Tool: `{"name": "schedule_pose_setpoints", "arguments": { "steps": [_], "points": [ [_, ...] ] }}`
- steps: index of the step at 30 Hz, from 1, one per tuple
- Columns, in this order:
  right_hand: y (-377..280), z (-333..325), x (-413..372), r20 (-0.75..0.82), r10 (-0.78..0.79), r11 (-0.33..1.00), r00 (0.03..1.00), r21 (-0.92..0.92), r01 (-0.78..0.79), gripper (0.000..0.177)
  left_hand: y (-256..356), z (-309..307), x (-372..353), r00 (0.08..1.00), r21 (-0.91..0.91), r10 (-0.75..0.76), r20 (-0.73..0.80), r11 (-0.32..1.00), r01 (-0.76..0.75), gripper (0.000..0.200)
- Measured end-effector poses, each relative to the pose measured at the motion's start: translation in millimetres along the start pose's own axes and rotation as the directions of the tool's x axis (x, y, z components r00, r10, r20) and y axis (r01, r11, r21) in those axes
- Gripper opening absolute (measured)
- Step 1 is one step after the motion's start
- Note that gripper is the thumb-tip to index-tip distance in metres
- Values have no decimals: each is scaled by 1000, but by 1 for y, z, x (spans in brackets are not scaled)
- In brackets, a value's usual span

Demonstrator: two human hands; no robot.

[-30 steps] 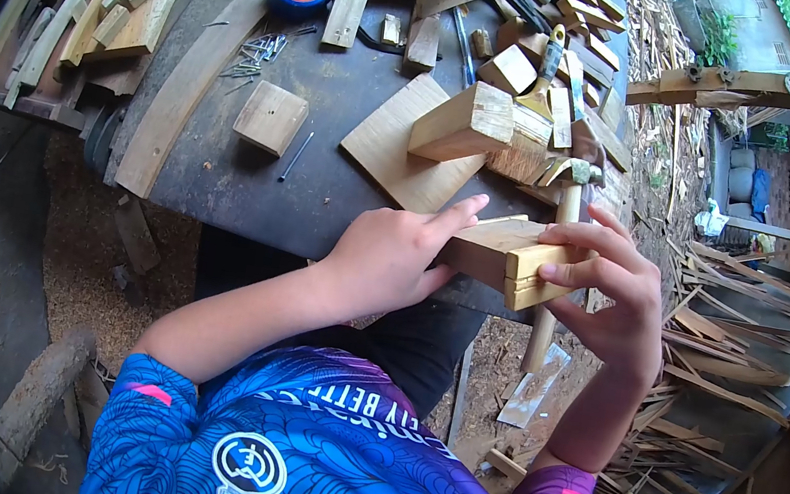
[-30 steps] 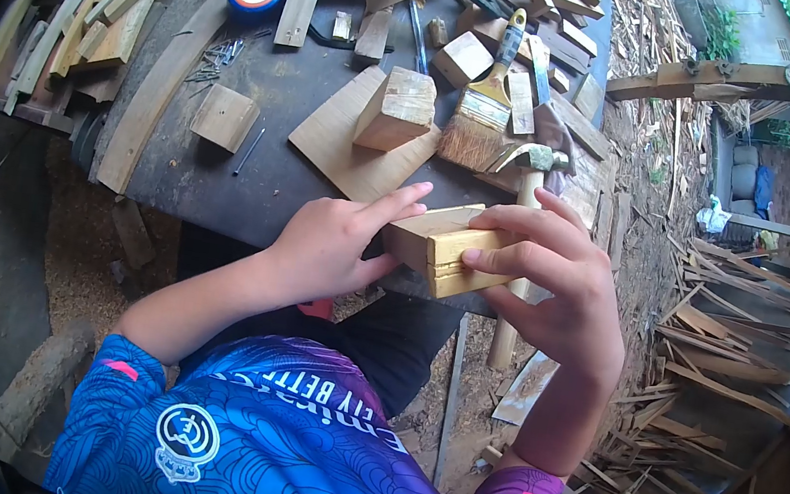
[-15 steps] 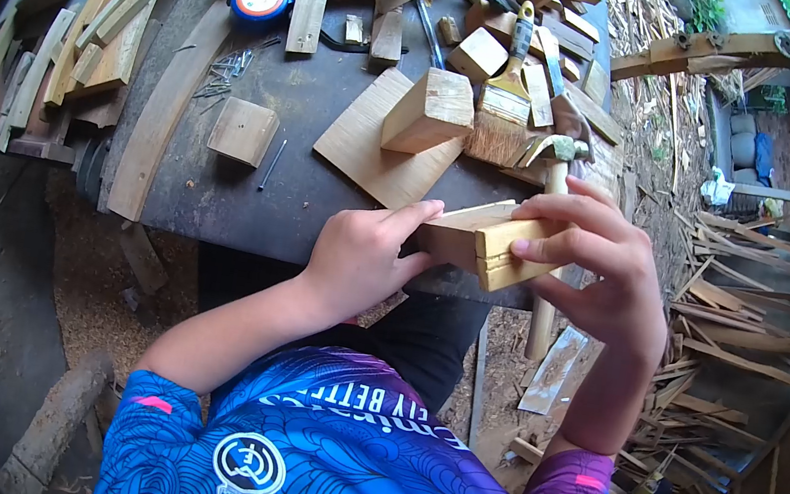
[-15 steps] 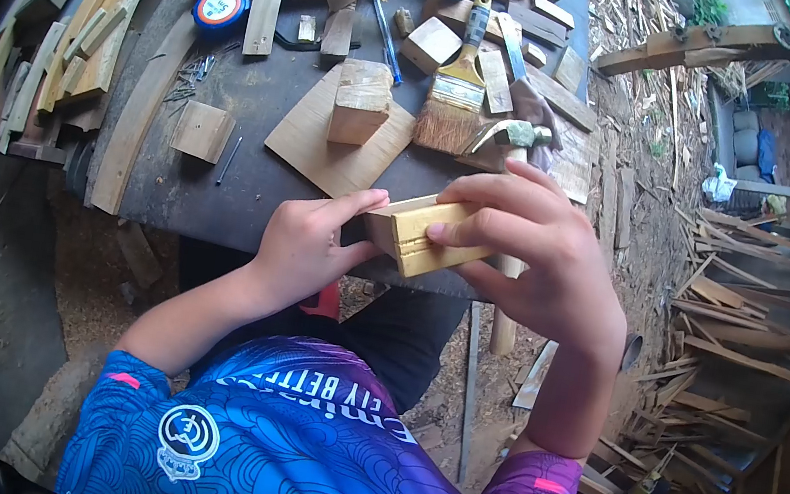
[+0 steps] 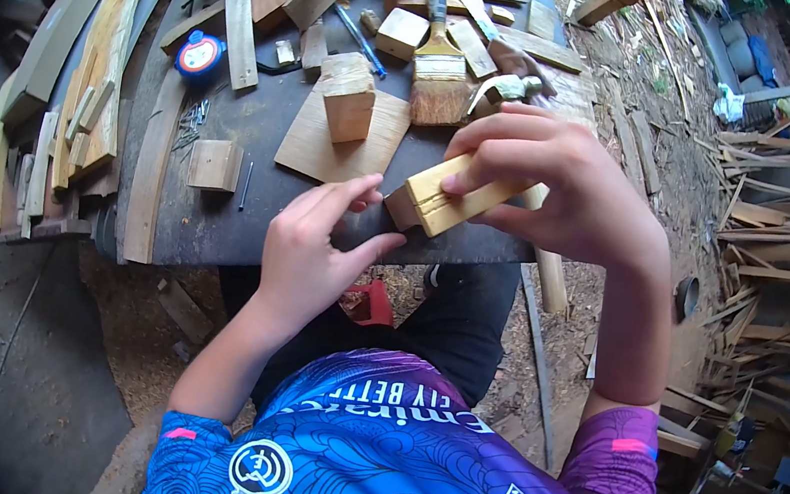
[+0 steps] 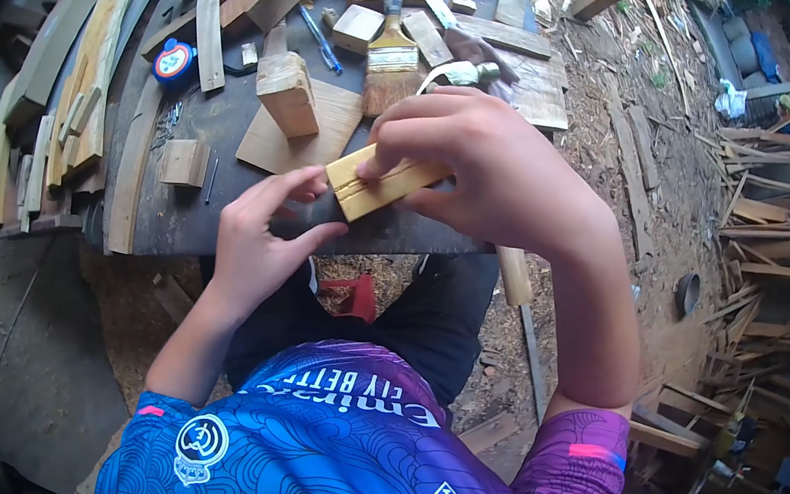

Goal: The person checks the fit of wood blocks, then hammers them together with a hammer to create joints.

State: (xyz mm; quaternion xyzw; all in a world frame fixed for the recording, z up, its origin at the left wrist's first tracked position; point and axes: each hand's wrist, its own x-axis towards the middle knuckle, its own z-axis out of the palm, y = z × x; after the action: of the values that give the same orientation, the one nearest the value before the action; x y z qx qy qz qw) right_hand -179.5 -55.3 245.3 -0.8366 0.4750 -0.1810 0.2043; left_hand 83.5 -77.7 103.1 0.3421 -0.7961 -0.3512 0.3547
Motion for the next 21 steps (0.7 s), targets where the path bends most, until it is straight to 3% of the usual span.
{"name": "schedule_pose_setpoints", "arguments": {
  "steps": [1, 5, 8, 10, 13, 16, 20, 21],
  "points": [
    [-1, -1, 0, 2, -1, 1000, 1000, -3, 1, 33, 12, -11, 2, 999, -51, -20, 27, 998, 21, 67],
    [0, 1, 0, -16, -9, 999, 1000, 43, 10, 32, 36, -20, 12, 978, -93, 193, -79, 975, -200, 79],
    [2, 3, -1, -48, -56, 998, 997, 26, 57, 31, 44, -7, 23, 968, -92, 228, -107, 967, -238, 77],
    [3, 4, -4, -72, -77, 997, 994, -12, 77, 32, 49, -2, 29, 965, -113, 220, -142, 965, -237, 65],
    [2, 3, -7, -67, 11, 1000, 998, 3, -11, 36, 50, 4, 33, 952, -66, 247, -179, 963, -262, 50],
    [1, -3, -4, -16, 102, 989, 995, 110, -100, 41, 48, 4, 34, 949, -76, 269, -164, 956, -284, 47],
    [8, -3, -14, -91, 3, 997, 996, 81, 5, 57, 49, 4, 35, 943, -53, 296, -154, 950, -307, 47],
    [3, -10, -18, -102, 16, 995, 995, 96, -6, 54, 49, 4, 35, 947, -65, 282, -154, 953, -295, 46]
  ]
}}
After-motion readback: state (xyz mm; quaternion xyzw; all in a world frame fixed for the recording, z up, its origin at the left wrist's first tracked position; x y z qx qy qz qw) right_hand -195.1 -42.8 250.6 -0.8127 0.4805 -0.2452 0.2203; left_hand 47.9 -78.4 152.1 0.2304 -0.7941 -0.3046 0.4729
